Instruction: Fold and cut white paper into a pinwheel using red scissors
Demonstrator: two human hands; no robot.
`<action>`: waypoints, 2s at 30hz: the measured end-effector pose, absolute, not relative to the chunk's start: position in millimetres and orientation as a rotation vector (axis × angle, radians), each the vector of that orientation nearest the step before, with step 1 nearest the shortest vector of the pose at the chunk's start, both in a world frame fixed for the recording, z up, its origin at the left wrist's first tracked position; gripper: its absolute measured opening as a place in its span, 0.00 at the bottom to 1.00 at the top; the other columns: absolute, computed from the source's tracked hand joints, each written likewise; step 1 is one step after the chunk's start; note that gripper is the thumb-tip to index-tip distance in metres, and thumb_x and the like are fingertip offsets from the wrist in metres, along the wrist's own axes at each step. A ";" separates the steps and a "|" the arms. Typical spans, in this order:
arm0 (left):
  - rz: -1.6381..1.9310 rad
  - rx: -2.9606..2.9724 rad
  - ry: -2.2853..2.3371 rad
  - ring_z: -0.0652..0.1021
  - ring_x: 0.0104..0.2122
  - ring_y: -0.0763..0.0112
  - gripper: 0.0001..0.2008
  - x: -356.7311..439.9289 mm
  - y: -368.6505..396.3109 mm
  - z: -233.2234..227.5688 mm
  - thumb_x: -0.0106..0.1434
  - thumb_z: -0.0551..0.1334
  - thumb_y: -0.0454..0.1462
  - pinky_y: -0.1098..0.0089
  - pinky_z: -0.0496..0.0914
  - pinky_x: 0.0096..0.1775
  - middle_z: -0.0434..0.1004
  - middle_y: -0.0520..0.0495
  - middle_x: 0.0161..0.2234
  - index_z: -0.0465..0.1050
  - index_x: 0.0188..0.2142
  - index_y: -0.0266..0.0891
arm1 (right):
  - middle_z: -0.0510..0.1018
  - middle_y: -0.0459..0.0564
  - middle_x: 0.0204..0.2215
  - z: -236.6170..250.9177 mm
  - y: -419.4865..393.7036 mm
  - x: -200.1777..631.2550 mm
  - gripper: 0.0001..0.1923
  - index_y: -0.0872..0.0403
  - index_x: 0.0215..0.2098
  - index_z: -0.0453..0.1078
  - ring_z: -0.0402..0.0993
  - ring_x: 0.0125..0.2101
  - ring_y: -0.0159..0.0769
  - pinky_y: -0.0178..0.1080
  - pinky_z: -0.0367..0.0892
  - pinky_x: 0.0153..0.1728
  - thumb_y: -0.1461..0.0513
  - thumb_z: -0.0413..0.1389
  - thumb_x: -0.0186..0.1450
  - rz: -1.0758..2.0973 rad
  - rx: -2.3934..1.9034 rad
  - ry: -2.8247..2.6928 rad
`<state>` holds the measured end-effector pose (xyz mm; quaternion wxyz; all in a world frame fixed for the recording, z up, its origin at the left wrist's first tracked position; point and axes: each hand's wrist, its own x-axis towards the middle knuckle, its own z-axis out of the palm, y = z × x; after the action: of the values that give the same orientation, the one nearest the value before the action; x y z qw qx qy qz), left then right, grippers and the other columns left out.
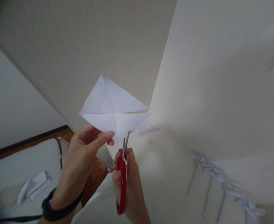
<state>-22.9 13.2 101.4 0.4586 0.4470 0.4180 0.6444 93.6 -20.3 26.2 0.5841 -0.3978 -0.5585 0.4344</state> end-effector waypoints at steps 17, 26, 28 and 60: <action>1.615 1.167 1.138 0.73 0.20 0.79 0.05 -23.8 11.9 101.7 0.55 0.70 0.35 0.78 0.67 0.26 0.76 0.56 0.20 0.76 0.28 0.39 | 0.70 0.44 0.24 48.1 -32.0 92.2 0.23 0.51 0.31 0.66 0.64 0.21 0.31 0.33 0.64 0.20 0.41 0.54 0.62 1.084 -0.945 -1.334; 1.591 1.171 1.078 0.74 0.19 0.81 0.06 -22.3 11.1 102.8 0.55 0.69 0.31 0.82 0.68 0.24 0.74 0.58 0.18 0.75 0.24 0.39 | 0.70 0.45 0.26 55.3 -34.7 94.6 0.25 0.51 0.31 0.64 0.66 0.25 0.32 0.36 0.66 0.26 0.39 0.49 0.64 1.107 -0.958 -1.386; 1.585 1.165 1.080 0.74 0.19 0.81 0.06 -22.2 10.8 103.7 0.54 0.69 0.31 0.82 0.68 0.24 0.74 0.58 0.18 0.74 0.24 0.39 | 0.70 0.45 0.26 55.6 -34.8 95.0 0.26 0.51 0.31 0.63 0.65 0.25 0.32 0.36 0.66 0.26 0.37 0.47 0.63 1.119 -0.958 -1.401; 1.570 1.141 1.073 0.74 0.19 0.82 0.07 -22.6 7.1 105.9 0.54 0.68 0.28 0.83 0.69 0.24 0.75 0.59 0.19 0.74 0.25 0.40 | 0.67 0.45 0.28 59.0 -34.9 99.5 0.28 0.49 0.33 0.59 0.63 0.26 0.32 0.37 0.65 0.27 0.34 0.43 0.63 1.166 -1.013 -1.472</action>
<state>-22.6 7.1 105.9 0.4457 0.4604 0.4333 0.6338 99.5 -34.9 59.0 0.4829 -0.4156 -0.6042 0.4786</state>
